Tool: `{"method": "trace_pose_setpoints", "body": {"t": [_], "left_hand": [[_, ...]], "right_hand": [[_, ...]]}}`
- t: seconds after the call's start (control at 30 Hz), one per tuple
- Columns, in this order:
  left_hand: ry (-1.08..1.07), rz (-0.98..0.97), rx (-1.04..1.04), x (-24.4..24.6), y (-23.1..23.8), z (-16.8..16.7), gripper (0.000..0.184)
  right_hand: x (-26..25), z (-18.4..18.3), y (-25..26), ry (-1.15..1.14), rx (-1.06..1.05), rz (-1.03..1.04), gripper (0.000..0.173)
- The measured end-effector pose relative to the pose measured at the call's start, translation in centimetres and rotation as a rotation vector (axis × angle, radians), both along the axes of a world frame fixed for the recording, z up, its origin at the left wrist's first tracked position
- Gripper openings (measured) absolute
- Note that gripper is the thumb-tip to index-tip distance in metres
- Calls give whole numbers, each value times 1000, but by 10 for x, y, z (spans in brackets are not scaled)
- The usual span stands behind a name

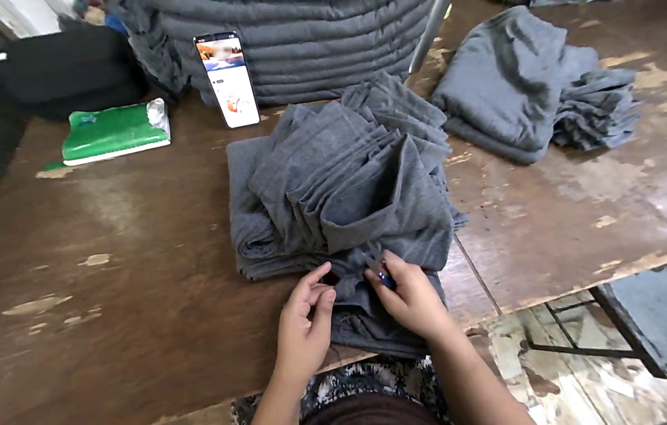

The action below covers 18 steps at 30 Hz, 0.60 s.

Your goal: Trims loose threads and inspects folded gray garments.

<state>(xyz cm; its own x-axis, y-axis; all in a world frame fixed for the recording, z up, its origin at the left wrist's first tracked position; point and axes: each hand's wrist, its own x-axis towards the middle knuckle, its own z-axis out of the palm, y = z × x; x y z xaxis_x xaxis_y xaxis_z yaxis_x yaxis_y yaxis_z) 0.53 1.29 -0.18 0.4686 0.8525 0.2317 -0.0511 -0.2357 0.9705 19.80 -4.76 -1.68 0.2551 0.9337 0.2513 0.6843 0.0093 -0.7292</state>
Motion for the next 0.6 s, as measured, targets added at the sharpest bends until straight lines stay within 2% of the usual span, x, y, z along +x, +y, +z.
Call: {"method": "trace_pose_setpoints", "body": {"t": [0.1,0.23,0.33,0.4,0.47,0.5,0.57,0.6], "left_hand": [[25,62,-40,-4,-3,-2,33],[107,186,64,-23,2,1,29],[-21,119,108,-42,10,8,41],[-27,41,178,-41,14,11,54],[156,34,270,-28,10,11,67],[291,46,293,-18,6,12,66],[484,91,305,4,0,12,48],[496,118,309,12,-1,10,37]], "right_hand": [[3,-1,-1,11,-4,19,24],[7,-4,-3,60,41,26,21],[6,-5,-4,102,84,38,21],[7,-6,-5,143,161,72,21],[6,-7,-8,173,261,134,26],[4,-7,-11,179,298,158,28],[-2,-4,-18,170,323,163,27],[-3,-3,-22,153,322,146,23]]}}
